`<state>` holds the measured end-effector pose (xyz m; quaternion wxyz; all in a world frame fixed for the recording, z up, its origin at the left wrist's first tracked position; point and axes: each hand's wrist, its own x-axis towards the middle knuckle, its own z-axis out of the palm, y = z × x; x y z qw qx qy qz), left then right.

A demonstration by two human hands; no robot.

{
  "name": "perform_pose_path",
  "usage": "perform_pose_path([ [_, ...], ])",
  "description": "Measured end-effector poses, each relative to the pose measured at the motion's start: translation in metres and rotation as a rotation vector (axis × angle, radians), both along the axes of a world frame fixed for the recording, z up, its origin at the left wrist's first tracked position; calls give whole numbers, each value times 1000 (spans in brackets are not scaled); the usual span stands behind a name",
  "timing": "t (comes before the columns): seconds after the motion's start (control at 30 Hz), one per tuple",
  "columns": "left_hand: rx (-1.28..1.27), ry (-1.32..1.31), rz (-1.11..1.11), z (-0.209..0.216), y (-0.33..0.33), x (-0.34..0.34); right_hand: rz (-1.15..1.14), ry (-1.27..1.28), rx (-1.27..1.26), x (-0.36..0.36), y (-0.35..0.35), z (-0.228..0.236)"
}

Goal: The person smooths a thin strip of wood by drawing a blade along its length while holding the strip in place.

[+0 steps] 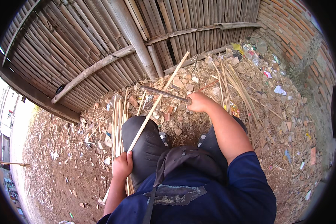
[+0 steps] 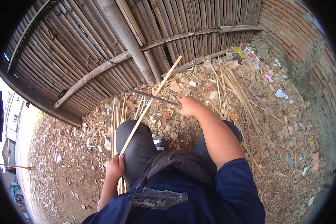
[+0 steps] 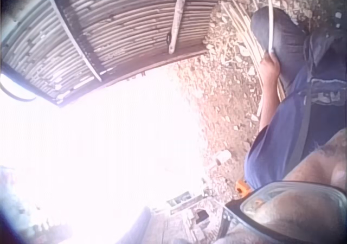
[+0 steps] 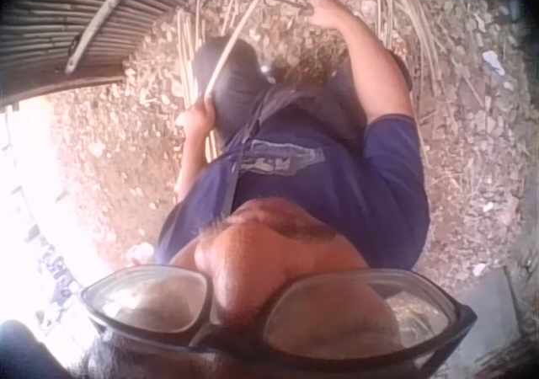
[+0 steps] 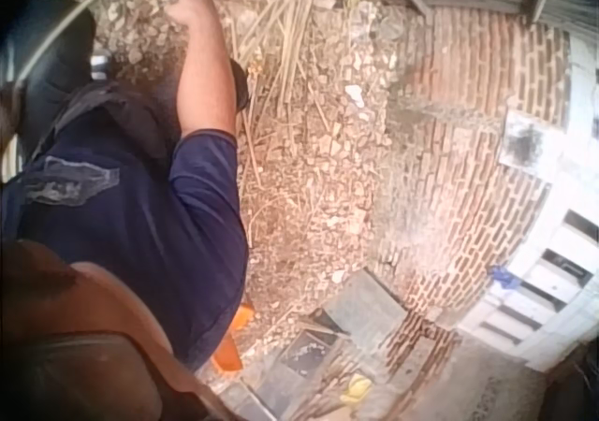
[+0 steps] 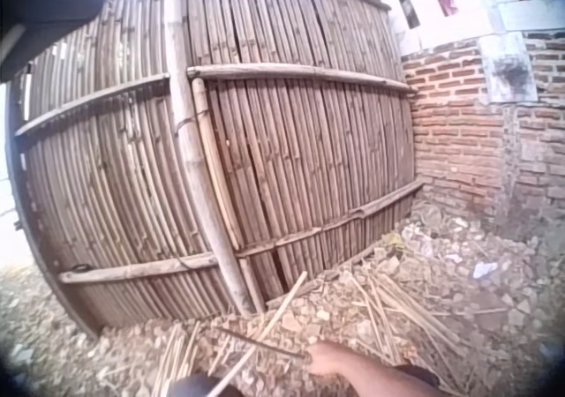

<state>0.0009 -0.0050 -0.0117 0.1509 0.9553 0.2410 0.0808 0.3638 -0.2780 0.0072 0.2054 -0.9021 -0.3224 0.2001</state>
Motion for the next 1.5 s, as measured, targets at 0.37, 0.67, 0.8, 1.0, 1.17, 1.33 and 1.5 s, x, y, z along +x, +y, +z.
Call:
perform_pose_path([
  [0.37, -13, -11, -21, 0, 1, 0, -13, -8, -14, -5, 0, 8],
  [0.67, -15, -16, -24, -1, 2, 0, -25, 3, -20, -5, 0, 6],
  [0.8, -41, -8, -23, -2, 3, 0, -34, 18, -20, -5, 1, 7],
  [1.0, -46, -6, -31, -3, 3, 1, -31, 33, -6, -1, 0, -1],
  [1.17, -50, -4, -18, -5, 4, 1, 3, 5, 69, 2, -1, -10],
  [1.33, -53, -10, -21, -3, 2, 1, 2, -28, 71, 1, -1, -11],
  [1.5, -55, -39, -37, -6, 3, 1, -16, 46, 31, 1, 1, -5],
])
